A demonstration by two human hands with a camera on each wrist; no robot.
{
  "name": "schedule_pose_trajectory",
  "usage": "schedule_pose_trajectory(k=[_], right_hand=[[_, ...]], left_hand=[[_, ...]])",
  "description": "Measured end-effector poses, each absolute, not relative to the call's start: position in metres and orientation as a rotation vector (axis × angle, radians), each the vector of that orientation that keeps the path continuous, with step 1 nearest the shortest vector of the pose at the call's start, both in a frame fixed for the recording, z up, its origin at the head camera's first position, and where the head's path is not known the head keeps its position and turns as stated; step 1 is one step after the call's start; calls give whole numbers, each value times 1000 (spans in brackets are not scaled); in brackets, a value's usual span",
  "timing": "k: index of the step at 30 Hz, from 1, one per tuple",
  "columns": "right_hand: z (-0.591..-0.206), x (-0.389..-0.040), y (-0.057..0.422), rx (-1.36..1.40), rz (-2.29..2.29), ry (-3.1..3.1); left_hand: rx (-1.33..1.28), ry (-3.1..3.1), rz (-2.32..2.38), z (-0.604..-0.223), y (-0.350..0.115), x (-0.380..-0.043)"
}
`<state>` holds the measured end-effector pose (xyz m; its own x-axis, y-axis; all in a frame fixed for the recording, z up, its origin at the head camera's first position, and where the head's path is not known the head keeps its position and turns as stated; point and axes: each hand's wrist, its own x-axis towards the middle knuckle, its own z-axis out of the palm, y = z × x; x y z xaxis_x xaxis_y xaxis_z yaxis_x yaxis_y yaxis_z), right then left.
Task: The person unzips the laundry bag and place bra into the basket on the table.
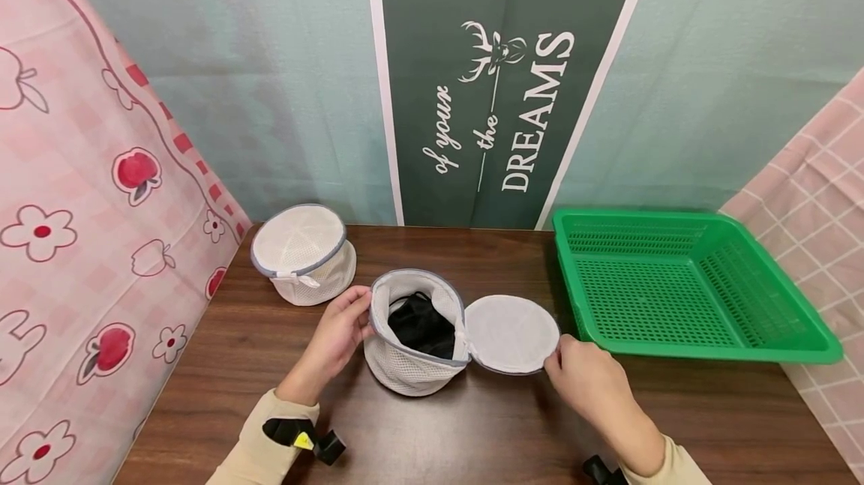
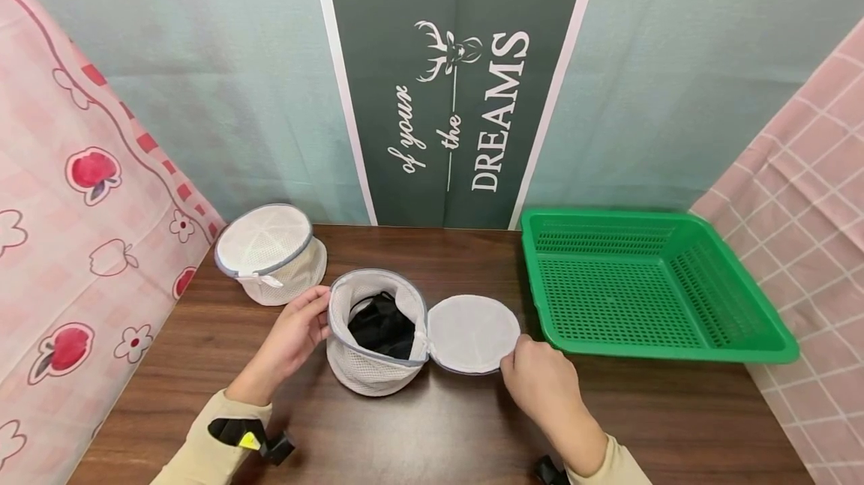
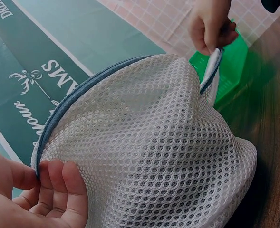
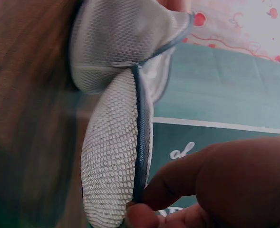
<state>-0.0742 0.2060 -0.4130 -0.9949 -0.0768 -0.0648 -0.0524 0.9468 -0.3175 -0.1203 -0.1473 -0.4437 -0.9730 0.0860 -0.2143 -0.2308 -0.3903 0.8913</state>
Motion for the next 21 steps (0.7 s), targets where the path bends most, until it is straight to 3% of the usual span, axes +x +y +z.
schedule_pose_trajectory(k=[21], right_hand=[[-444,-76,197,-160,-286,2793]], left_hand=[[-166,1607,2451,-445,-144,-122]])
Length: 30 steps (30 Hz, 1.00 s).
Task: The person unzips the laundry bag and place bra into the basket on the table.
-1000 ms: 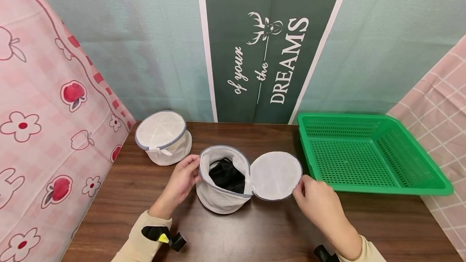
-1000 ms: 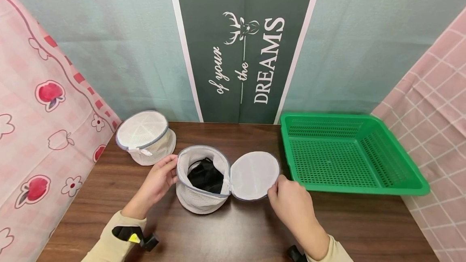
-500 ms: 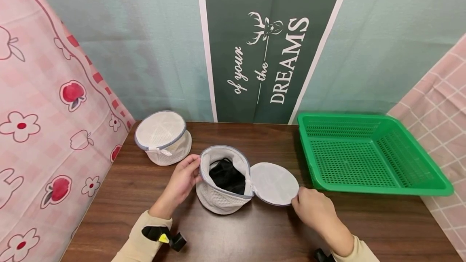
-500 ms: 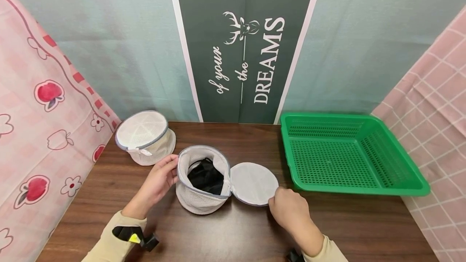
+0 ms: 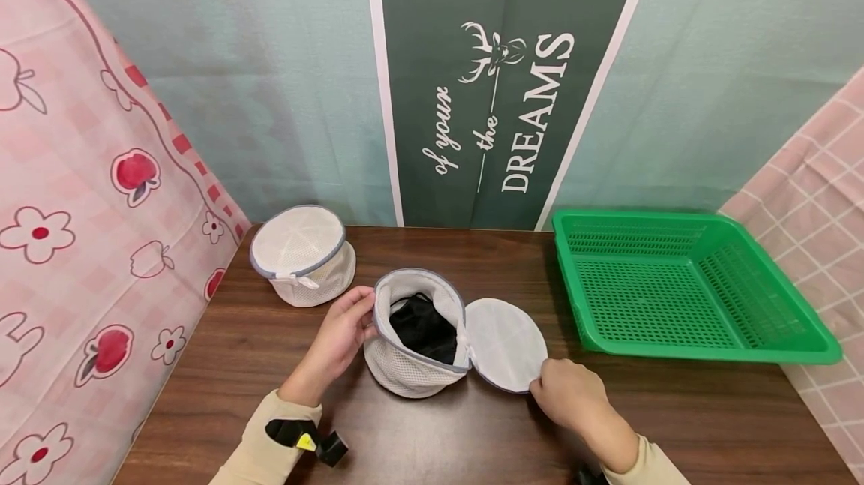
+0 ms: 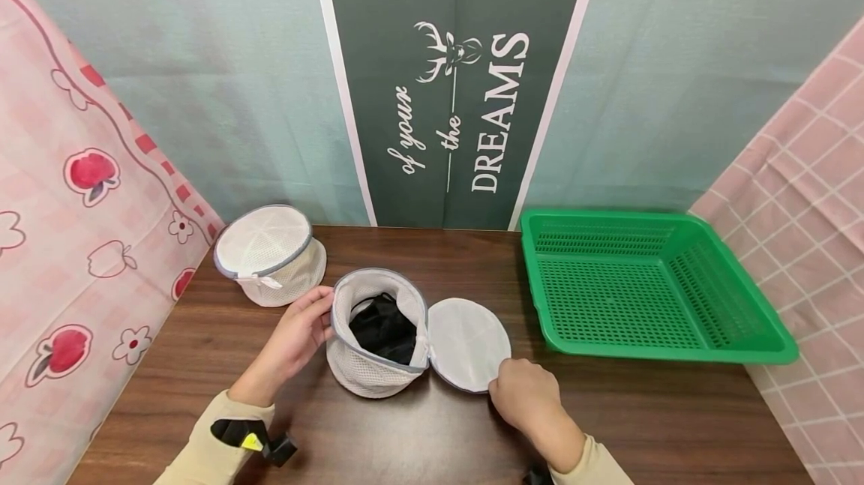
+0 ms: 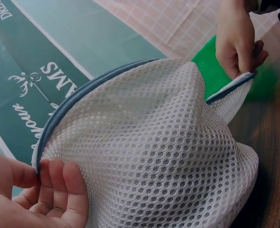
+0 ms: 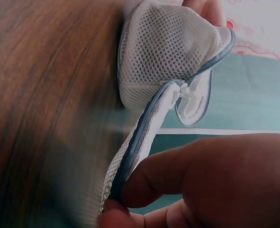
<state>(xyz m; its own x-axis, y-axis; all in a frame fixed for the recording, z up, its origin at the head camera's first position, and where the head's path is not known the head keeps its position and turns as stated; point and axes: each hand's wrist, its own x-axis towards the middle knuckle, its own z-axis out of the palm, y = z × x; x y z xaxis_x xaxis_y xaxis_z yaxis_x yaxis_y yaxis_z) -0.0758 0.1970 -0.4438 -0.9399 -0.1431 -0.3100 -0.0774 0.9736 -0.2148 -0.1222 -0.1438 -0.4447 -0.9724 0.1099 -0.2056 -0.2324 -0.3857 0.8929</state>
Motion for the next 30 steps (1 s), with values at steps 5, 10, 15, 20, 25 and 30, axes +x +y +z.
schedule_pose_trajectory(k=[5,10,15,20,25,30], right_hand=[[-446,-74,194,-158,-297,2806],[-447,-73,193,-174,-303,2837],[-442,-75,192,-193,-319,2871],[-434,-78,193,-213,-331,2900],[-422,-84,192,-251,-347,2940],[-409,-91,189,-328,-405,2984]], left_hand=[[-172,1615,2445,-445,-142,-122],[-184,1606,2446,-444,-142,-122],[-182,1605,2444,-444,-141,-122],[-178,1606,2445,-444,-141,-122],[-182,1608,2440,-444,-141,-122],[-193,1613,2425,-445,-142,-123]])
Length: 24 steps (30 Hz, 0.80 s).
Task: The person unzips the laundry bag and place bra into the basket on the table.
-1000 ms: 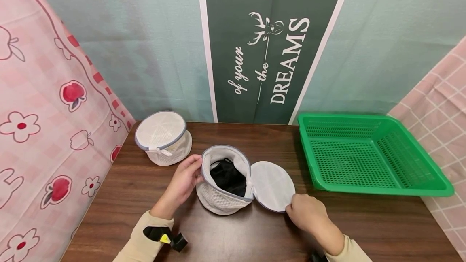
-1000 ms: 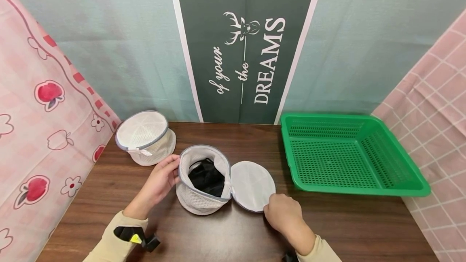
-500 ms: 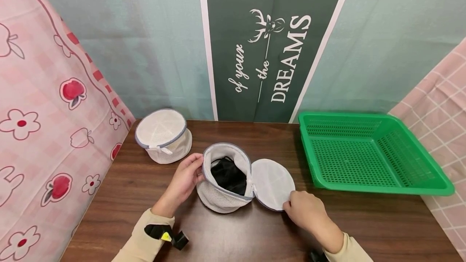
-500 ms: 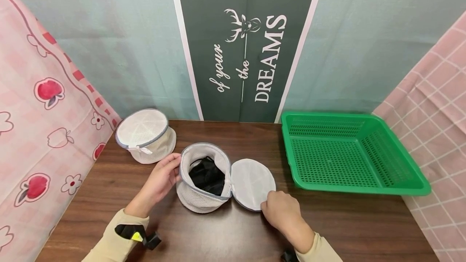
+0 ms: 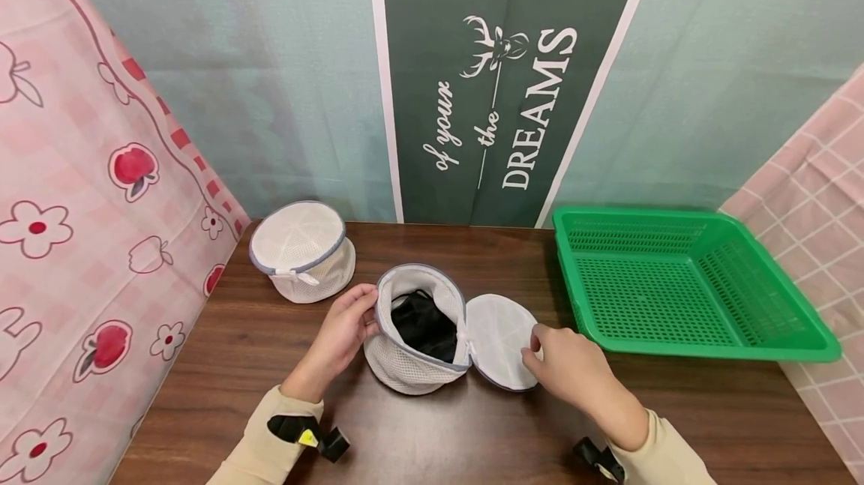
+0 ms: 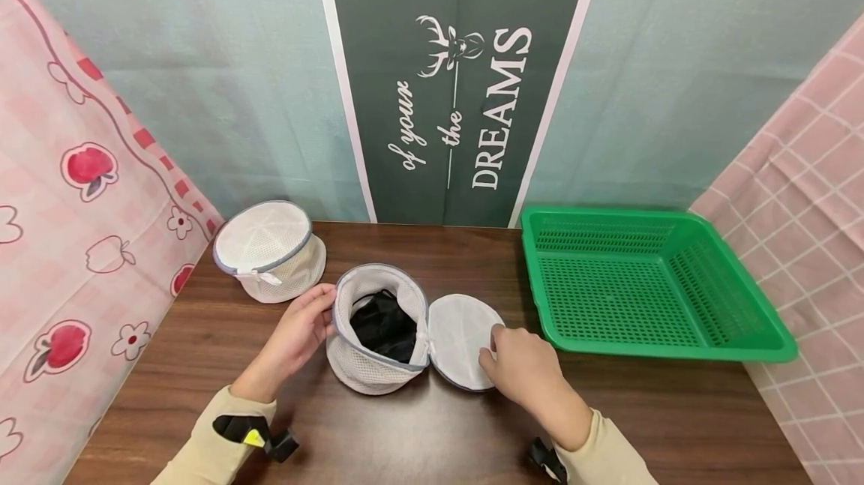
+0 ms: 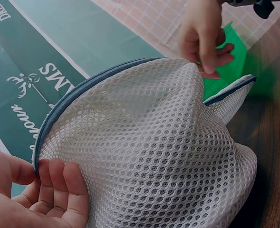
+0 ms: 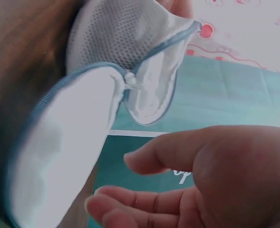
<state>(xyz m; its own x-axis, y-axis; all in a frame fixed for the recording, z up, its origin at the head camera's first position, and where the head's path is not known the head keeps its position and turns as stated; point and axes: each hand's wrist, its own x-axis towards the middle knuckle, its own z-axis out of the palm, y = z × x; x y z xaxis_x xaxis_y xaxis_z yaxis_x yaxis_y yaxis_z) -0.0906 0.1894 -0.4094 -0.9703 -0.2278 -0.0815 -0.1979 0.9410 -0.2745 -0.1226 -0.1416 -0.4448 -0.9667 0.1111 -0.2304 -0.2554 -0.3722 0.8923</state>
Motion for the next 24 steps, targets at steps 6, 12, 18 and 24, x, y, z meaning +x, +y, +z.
schedule_pose_trajectory(k=[6,12,18,24], right_hand=[[-397,-100,188,-407,-497,2972],[-386,-113,185,-502,-568,2928],[-377,-125,179,-618,-599,2887],[-365,-136,171,-705,-653,2813]], left_hand=[[-181,1614,2416,-445,-141,-124],[-173,1621,2410,-446,-142,-124],[-171,1635,2408,-445,-141,-122],[-172,1628,2402,-446,-141,-123]])
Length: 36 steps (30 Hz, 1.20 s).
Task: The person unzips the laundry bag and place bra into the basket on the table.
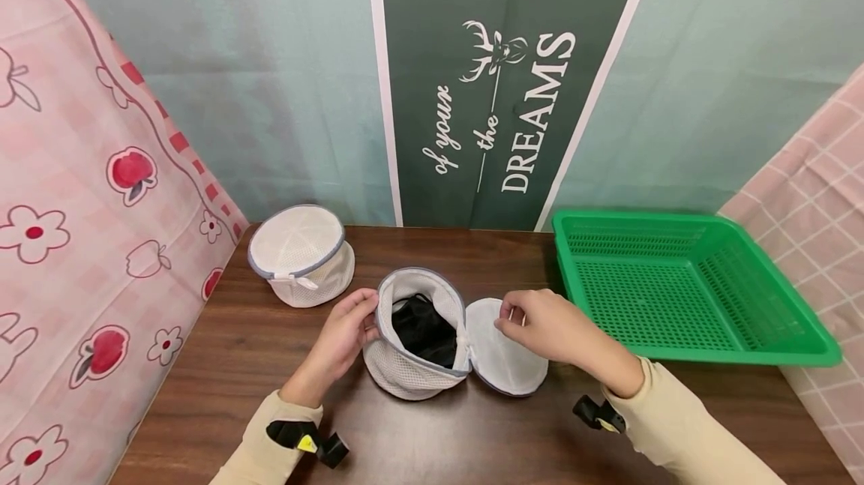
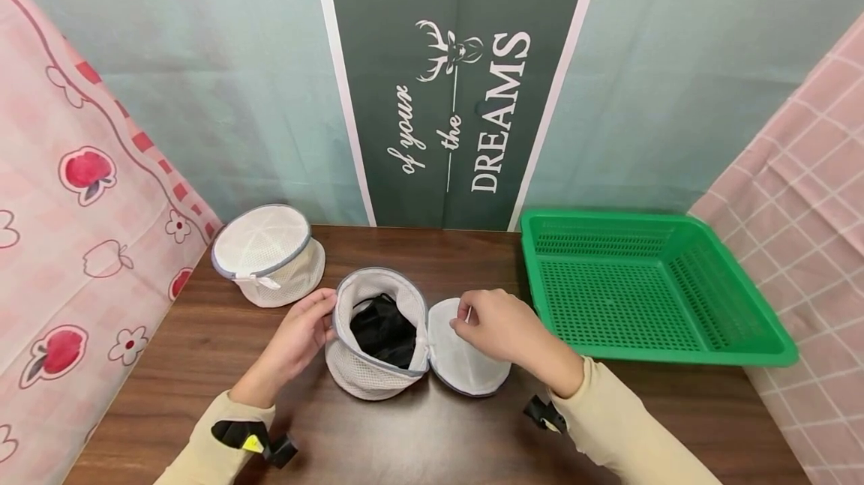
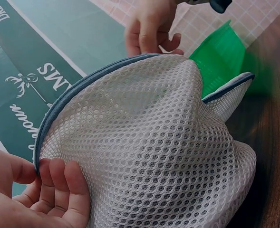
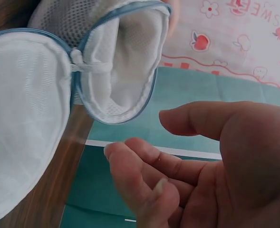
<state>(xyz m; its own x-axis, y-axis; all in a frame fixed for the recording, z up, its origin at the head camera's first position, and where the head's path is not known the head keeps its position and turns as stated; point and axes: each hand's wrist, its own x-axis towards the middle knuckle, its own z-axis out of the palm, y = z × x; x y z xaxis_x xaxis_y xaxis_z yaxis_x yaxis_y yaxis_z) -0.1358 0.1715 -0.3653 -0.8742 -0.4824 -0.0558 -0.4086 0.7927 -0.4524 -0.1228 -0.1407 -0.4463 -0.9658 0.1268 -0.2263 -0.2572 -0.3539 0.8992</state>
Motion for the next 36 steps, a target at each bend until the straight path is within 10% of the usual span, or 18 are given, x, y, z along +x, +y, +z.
schedule_pose_trajectory(k=[36], right_hand=[[-366,-196,63,-816,-616,2356]], left_hand=[[-178,1613,2391,-442,-139,-124]])
